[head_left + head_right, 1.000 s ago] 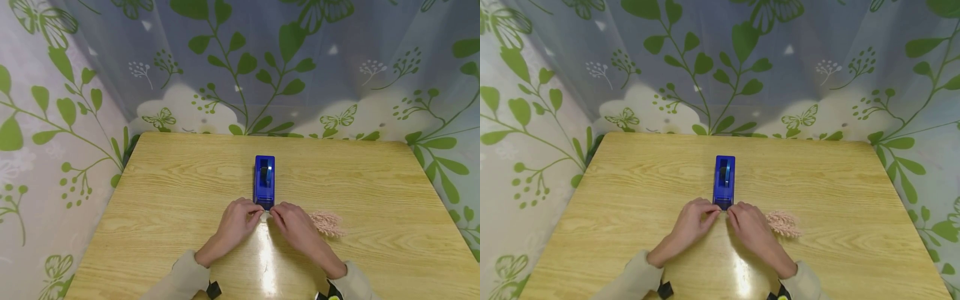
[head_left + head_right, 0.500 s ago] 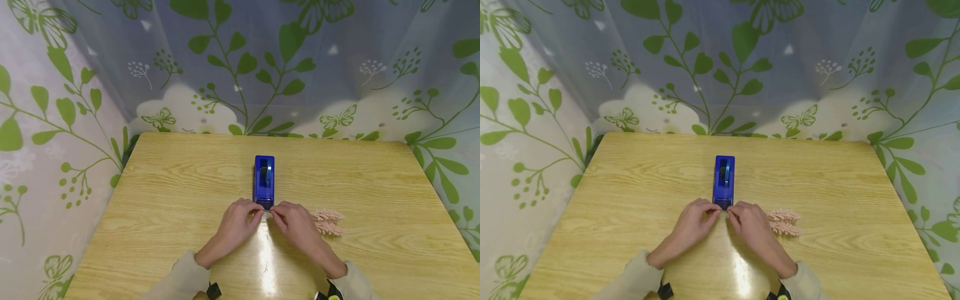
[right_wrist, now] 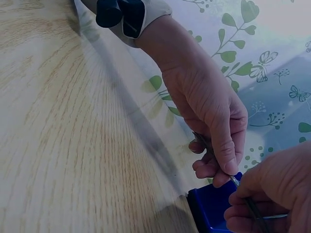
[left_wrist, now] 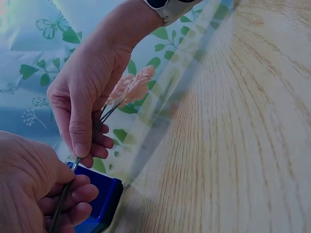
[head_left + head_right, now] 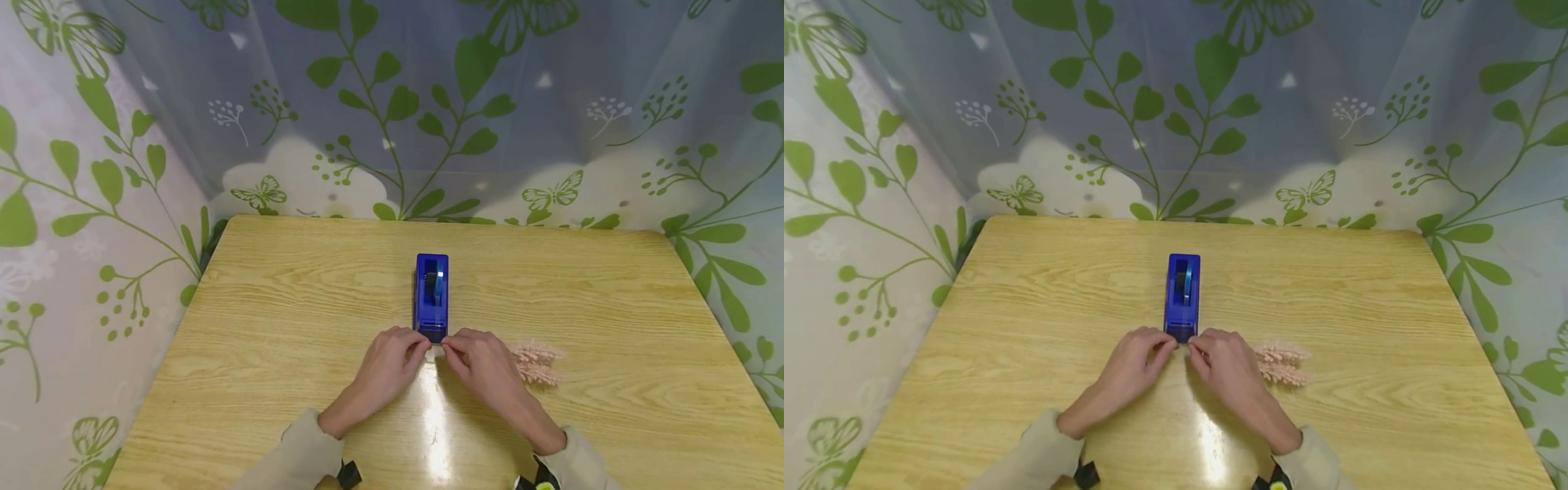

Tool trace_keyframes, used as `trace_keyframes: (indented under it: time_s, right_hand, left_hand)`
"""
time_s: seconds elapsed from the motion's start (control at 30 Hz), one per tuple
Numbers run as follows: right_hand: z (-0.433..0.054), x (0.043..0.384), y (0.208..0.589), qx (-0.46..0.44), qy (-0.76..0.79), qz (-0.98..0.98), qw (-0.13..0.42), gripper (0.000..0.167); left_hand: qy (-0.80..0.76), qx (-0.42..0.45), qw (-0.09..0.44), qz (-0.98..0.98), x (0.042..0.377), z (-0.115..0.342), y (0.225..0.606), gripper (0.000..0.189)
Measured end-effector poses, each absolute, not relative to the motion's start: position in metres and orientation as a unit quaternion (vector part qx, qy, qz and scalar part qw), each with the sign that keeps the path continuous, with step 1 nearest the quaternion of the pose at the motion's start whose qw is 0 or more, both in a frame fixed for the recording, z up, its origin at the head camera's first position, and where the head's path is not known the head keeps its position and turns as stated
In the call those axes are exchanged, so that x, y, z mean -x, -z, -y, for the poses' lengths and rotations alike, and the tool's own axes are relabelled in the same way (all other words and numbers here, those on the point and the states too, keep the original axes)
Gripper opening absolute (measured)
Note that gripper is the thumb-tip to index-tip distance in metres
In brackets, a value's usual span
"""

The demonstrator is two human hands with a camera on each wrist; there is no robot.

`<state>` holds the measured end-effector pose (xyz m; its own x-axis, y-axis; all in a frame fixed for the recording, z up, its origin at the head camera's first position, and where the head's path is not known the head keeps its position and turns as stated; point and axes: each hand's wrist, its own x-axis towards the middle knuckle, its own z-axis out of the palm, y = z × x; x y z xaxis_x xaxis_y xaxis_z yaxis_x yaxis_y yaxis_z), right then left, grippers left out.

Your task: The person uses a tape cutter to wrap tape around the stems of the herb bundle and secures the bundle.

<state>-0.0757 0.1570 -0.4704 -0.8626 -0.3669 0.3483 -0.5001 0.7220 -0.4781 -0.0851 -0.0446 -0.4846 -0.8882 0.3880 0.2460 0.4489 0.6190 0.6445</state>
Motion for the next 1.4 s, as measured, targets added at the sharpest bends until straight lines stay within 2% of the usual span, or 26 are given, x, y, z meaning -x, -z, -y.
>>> trace_keyframes:
  time_s: [0.37,0.8,1.03,1.4]
  right_hand:
    - [-0.1558,0.0759,0.4709,-0.228,-0.299,0.92,0.11,0.014]
    - [-0.1555,0.076,0.4721,-0.226,-0.273,0.929,0.111,0.008]
    - [-0.1537,0.0749,0.4745,-0.222,-0.265,0.934,0.087,0.015]
    - [-0.1548,0.0761,0.4748,-0.236,-0.248,0.929,0.14,0.007]
  left_hand:
    - [0.412,0.222,0.072,0.881,0.0864,0.0443,0.4866,0.007]
    - [0.439,0.216,0.086,0.868,0.087,0.0448,0.488,0.004]
    - [0.443,0.219,0.096,0.864,0.0877,0.0451,0.4886,0.005]
    - [0.447,0.218,0.104,0.861,0.0888,0.0454,0.4896,0.006]
